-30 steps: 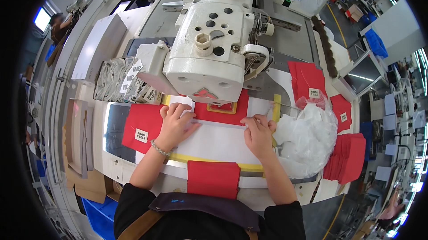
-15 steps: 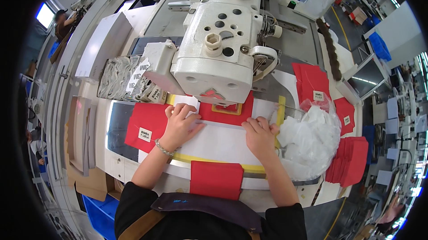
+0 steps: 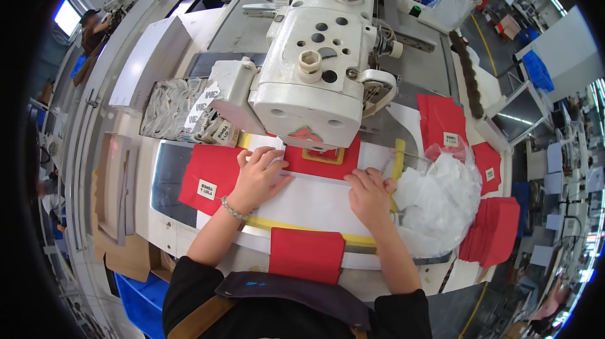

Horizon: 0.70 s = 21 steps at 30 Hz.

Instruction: The person repeatedly sews small white labels onto red fabric pieces using a sewing machine. They place each label, guide the fabric under the needle, sew, and then cut the thread with scissors before moving to the next piece.

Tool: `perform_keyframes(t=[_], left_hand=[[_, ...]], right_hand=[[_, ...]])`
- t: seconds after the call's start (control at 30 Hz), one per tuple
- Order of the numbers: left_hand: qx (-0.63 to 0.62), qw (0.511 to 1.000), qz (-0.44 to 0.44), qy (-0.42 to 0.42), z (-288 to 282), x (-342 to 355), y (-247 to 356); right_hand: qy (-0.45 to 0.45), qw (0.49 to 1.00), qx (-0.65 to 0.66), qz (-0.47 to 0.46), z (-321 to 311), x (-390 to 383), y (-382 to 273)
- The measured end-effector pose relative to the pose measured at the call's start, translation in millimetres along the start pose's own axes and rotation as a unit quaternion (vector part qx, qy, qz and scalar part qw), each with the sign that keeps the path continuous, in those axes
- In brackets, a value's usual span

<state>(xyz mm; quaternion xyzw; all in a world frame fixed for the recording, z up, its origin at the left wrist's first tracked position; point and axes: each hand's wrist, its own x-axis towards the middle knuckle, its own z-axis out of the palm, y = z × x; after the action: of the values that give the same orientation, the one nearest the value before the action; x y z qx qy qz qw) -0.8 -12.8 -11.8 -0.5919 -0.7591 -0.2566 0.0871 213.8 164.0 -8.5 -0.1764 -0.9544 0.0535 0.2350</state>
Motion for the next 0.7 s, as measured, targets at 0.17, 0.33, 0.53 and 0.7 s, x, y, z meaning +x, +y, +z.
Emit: perform_keyframes(t=[0.17,0.33,0.53,0.7], left_hand=[[0.004,1.0,0.006,-0.012,1.3,-2.0,0.3],[0.025,0.999,0.031,-0.015,2.4,-0.6,2.0],[0.022,0.999,0.027,-0.02,1.7,-0.8,3.4],[0.021,0.999,0.03,-0.019,1.1,-1.3,3.4]], right_hand=[[-0.005,1.0,-0.016,-0.003,-0.2,0.1,0.4],[0.022,1.0,-0.005,0.021,-0.3,3.9,-3.6],[-0.03,0.998,-0.026,0.052,5.8,7.9,-1.0],[-0.036,0.998,-0.013,0.057,8.3,6.7,0.9]])
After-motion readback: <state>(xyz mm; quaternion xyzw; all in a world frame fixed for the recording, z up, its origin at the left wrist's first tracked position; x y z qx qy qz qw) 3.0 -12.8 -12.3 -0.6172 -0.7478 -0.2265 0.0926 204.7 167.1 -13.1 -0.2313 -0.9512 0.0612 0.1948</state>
